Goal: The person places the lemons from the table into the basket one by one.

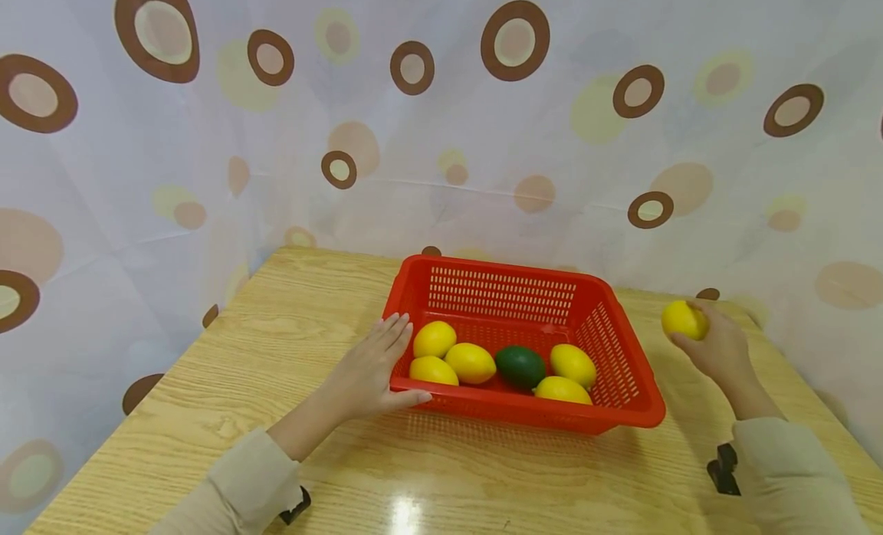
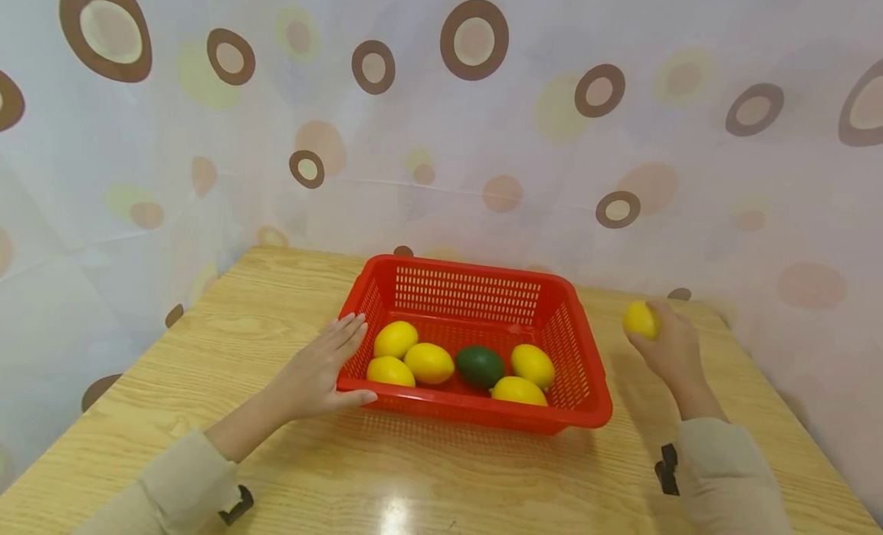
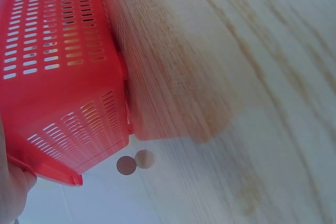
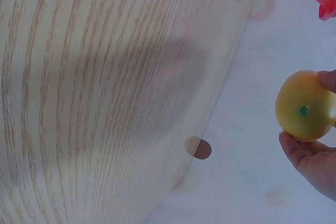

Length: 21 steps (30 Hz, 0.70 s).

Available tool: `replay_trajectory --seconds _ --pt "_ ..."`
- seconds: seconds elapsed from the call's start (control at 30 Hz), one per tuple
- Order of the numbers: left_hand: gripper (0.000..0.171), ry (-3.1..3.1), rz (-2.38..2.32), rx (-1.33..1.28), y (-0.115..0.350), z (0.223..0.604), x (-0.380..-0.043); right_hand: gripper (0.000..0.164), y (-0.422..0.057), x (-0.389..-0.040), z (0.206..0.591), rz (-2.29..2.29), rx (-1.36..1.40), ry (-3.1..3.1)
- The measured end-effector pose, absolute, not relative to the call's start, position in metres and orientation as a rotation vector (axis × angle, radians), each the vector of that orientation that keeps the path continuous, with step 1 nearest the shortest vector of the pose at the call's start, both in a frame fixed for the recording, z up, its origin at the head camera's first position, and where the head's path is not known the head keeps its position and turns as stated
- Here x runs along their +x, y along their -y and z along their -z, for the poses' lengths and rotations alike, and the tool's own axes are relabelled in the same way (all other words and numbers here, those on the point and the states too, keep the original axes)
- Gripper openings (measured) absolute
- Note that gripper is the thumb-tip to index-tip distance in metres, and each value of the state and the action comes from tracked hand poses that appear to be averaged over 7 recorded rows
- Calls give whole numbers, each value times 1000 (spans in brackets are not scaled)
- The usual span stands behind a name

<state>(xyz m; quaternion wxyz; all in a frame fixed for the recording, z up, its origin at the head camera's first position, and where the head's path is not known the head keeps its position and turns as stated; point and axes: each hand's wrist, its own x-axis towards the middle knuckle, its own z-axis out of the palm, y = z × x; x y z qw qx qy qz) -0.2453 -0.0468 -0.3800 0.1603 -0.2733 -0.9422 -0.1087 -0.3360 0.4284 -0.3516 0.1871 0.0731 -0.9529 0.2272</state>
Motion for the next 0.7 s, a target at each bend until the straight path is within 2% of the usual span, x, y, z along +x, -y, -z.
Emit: replay_trajectory --seconds 0.4,0.7 --pt "89 2691 293 -801 48 379 -244 57 -425 -337 349 -669 190 2710" --pt "104 2682 289 -828 49 380 -245 58 -419 -331 342 -679 198 2707"
